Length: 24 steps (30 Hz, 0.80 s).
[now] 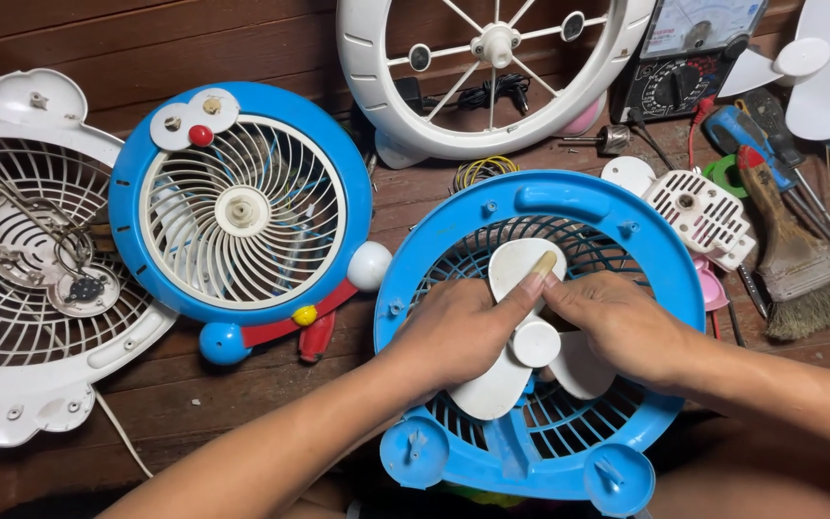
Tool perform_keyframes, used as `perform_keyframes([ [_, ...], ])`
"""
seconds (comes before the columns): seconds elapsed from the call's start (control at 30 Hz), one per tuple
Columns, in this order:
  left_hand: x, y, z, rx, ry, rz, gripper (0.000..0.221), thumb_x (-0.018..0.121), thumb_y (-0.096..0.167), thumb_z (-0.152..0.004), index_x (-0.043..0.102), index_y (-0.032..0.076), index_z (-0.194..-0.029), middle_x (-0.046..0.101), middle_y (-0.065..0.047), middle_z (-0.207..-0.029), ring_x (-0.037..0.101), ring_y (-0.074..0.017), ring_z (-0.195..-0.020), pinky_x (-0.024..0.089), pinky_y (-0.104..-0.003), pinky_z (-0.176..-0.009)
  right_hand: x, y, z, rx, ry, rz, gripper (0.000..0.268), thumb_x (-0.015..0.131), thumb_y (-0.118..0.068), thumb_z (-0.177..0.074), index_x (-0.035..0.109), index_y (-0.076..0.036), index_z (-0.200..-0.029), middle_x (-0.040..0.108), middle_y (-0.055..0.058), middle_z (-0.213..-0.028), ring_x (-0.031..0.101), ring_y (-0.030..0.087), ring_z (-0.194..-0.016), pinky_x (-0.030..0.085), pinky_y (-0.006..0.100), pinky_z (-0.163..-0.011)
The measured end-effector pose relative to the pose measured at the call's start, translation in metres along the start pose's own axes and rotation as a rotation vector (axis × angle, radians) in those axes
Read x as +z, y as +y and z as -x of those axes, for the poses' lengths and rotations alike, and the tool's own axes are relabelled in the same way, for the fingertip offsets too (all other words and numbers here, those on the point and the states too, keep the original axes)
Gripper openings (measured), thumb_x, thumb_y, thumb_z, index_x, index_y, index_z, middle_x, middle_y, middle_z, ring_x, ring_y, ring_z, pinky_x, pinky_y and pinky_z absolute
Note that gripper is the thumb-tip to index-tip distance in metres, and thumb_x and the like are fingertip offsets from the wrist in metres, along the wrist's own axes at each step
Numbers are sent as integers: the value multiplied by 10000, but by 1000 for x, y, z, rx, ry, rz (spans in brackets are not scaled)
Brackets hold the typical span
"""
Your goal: The person is disassembling a small blue character-themed fan, removing the front grille, the three-blade fan assembly, and then using a screwdriver to remove screws from the rear motor housing.
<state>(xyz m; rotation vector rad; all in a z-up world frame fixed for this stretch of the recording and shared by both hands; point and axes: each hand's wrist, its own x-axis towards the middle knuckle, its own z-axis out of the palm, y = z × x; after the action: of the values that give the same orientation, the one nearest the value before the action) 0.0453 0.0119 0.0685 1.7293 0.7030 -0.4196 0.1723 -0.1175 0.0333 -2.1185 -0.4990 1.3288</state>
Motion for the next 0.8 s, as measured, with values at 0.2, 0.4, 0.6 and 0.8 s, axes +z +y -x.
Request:
perform_keyframes([
  [0.2, -1, -4, -5, 17, -2, 21, 755, 382, 579, -996, 719, -97, -985, 696, -227, -856, 750, -360, -911, 594, -505, -788, 2, 0, -2, -39, -27, -13, 799, 438, -534, -1026, 849, 65, -692, 695, 251, -563, 743, 344, -632, 598, 440, -644],
  [0.4, 1, -11, -9, 40, 7, 68, 738, 409, 564, -1000, 711, -110, -988, 698, -229, -836, 756, -365, -879, 607, -501, -755, 0, 4, -7, -50, -54, -2, 816, 429, -557, -1016, 853, 49, -671, 707, 239, -540, 755, 333, -603, 610, 419, -627],
  [0.6, -1, -10, -9, 21, 1, 82, 717, 439, 565, -997, 712, -98, -980, 696, -204, -812, 756, -322, -849, 624, -479, -742, 0, 0, -5, -71, -85, -10, 830, 411, -532, -1028, 830, 76, -648, 694, 251, -517, 757, 342, -585, 626, 419, -642],
  [0.8, -1, -11, -9, 21, -8, 114, 718, 441, 566, -996, 711, -99, -970, 689, -202, -807, 754, -325, -843, 622, -486, -729, 1, -2, -5, -59, -82, -14, 826, 417, -519, -1027, 831, 90, -652, 682, 259, -513, 751, 337, -569, 633, 433, -642],
])
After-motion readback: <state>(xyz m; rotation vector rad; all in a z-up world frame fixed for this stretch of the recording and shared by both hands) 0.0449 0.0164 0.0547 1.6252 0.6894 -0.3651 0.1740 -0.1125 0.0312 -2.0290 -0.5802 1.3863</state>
